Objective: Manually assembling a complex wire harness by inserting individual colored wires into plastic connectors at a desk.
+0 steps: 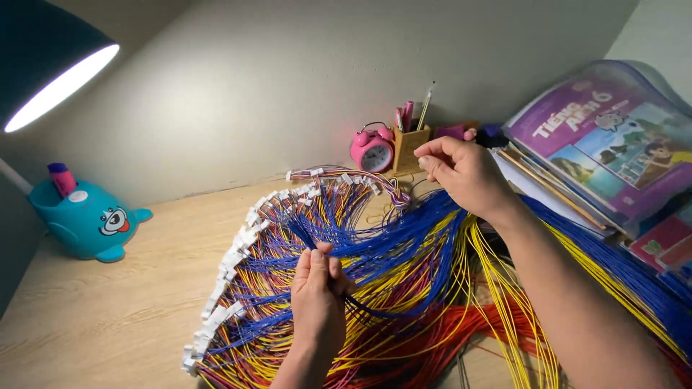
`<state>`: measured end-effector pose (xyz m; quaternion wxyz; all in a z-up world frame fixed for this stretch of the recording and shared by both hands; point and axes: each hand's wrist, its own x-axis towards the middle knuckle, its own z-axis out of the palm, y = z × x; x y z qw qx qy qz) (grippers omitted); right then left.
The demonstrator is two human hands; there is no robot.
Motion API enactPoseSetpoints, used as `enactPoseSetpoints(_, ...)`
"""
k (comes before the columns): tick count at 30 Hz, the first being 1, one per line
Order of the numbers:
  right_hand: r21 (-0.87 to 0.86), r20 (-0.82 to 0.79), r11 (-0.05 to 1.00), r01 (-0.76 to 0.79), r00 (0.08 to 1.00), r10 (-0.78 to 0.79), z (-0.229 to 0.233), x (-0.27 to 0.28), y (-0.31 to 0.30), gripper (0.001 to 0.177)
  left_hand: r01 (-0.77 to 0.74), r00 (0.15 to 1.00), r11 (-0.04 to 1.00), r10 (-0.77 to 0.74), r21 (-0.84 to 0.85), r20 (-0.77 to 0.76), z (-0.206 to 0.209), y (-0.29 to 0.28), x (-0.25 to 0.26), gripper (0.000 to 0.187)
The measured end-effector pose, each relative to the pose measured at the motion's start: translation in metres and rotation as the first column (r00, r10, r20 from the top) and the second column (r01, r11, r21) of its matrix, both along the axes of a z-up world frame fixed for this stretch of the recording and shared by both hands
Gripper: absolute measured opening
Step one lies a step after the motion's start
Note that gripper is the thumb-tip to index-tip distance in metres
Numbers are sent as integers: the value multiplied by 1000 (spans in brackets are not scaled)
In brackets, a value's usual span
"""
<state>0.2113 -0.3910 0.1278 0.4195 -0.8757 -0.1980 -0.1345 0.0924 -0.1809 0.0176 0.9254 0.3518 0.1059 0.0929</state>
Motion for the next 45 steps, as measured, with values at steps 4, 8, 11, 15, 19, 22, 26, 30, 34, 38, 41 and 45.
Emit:
enactPoseSetpoints(4,-18,42,997,74,996,-73,-32,52,-9,14,-7,999,1000,6,-9,-37,2,-6,9,18)
enactPoseSetpoints(8,-163,-144,935,315,930,-339,-48,82,-26,18,29,996,998,-25,47,-84,14,-14,18,23)
enactPoseSetpoints(11,-224,-244,915,335,890,-386,-68,93,-28,19,45,996,995,-37,89,-87,16,-16,24,26)
enactPoseSetpoints(15,-210,-409,972,109,893,-189,-57,66,8,19,49,988,990,-29,130,-151,7,-15,28,28)
enactPoseSetpoints(19,-328,-219,929,-169,971,99,-99,83,24,18,61,982,988,-34,140,-187,-6,-16,29,29)
enactPoseSetpoints(22,-567,97,793,-220,939,330,-122,94,36,10,80,984,987,-56,139,-167,-13,-19,30,27)
enactPoseSetpoints(26,-798,-97,583,-156,987,132,-118,94,51,11,102,979,984,-74,143,-189,-10,-19,28,28)
enactPoseSetpoints(30,-852,-159,491,-182,983,89,-116,95,65,13,111,977,984,-82,143,-195,-10,-19,28,28)
enactPoseSetpoints(34,-876,-135,455,-162,987,93,-132,109,67,9,107,983,982,-80,158,-167,-16,-20,29,30)
enactPoseSetpoints(38,-882,-187,420,-215,977,107,-133,111,69,21,129,982,964,-93,232,-162,-16,-21,29,33)
enactPoseSetpoints(41,-854,-193,471,-222,975,110,-125,101,68,22,147,977,961,-104,235,-187,-12,-21,28,34)
enactPoseSetpoints(45,-548,-57,807,-222,972,229,-92,65,59,10,161,976,972,-131,173,-172,-11,-21,28,35)
